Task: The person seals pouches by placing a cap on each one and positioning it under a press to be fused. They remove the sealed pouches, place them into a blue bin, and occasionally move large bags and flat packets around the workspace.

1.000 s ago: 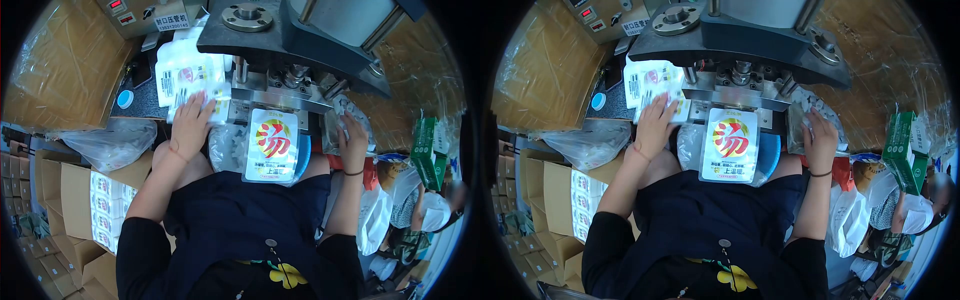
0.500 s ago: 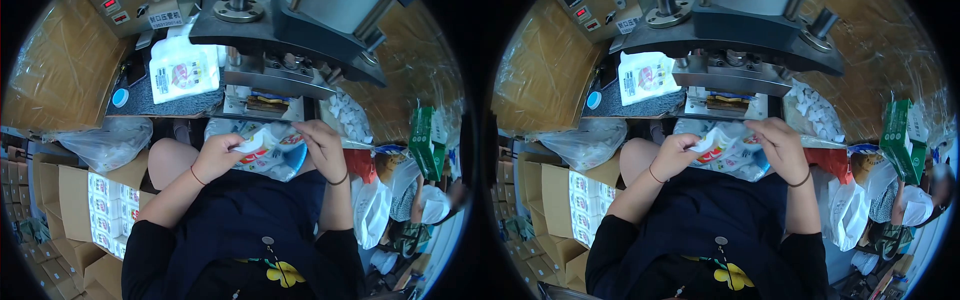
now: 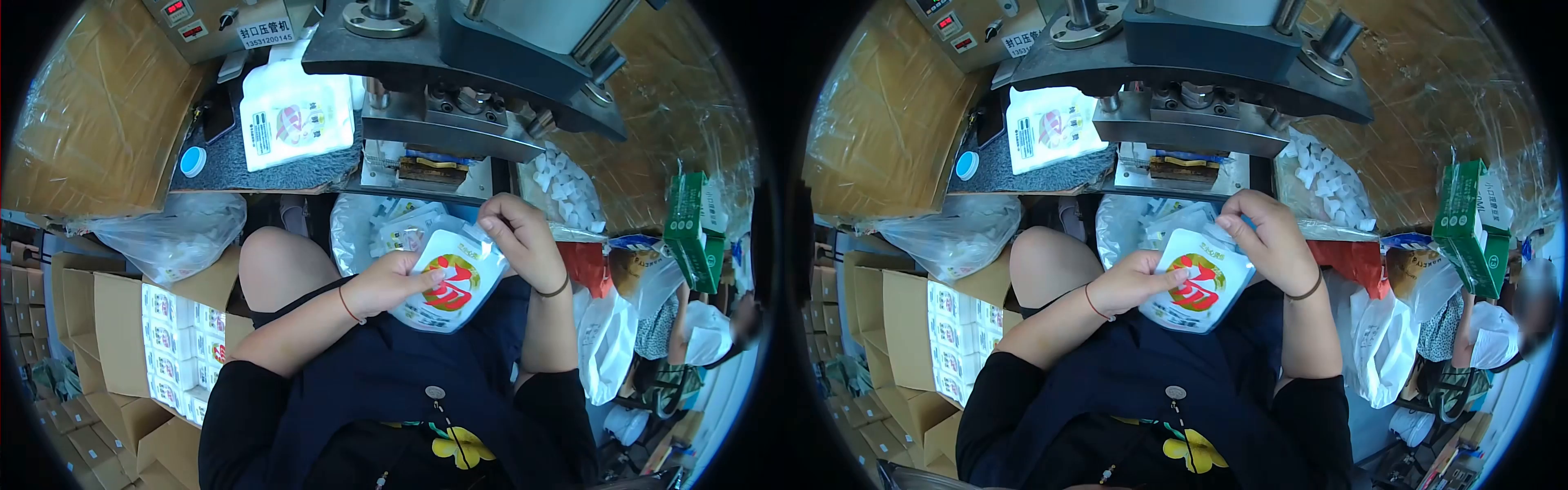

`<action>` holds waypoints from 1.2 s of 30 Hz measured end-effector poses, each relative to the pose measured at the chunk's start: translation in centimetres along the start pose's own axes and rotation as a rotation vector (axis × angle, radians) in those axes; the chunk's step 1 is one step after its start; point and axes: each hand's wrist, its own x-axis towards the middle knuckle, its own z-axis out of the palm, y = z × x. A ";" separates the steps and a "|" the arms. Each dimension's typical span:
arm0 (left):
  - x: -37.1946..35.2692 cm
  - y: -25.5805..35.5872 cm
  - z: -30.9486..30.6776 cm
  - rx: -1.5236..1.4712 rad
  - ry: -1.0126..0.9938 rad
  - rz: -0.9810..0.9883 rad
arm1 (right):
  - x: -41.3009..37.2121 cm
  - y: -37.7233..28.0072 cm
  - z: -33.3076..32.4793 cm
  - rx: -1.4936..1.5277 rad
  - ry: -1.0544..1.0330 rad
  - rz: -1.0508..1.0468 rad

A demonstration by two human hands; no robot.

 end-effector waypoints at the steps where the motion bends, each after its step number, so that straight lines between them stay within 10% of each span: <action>1: 0.1 -0.3 0.0 -0.019 -0.032 -0.017 | -0.1 0.0 -0.1 0.015 0.064 0.011; 5: 0.6 0.1 -1.3 -0.064 -0.038 0.041 | 0.3 2.5 -2.4 -0.523 0.430 0.024; 13: 3.1 4.8 -4.1 -0.169 0.103 0.084 | 0.7 10.8 -4.1 -0.805 0.280 0.177; 19: 0.5 10.6 -10.3 1.654 1.213 0.786 | -0.3 11.1 -4.2 -0.675 0.480 0.021; 21: -1.0 9.4 -11.3 1.950 1.085 0.703 | -0.7 8.6 -4.1 -0.670 0.535 0.041; 27: -3.8 4.9 -11.1 1.422 0.946 0.736 | -1.5 4.3 -1.0 -0.310 0.585 -0.056; 29: -3.2 3.8 -10.8 0.697 0.793 0.630 | -0.6 3.2 1.1 -0.341 0.346 -0.188; 36: -1.3 3.4 -4.0 0.776 0.510 0.498 | 2.5 -2.1 3.4 -0.060 0.288 -0.273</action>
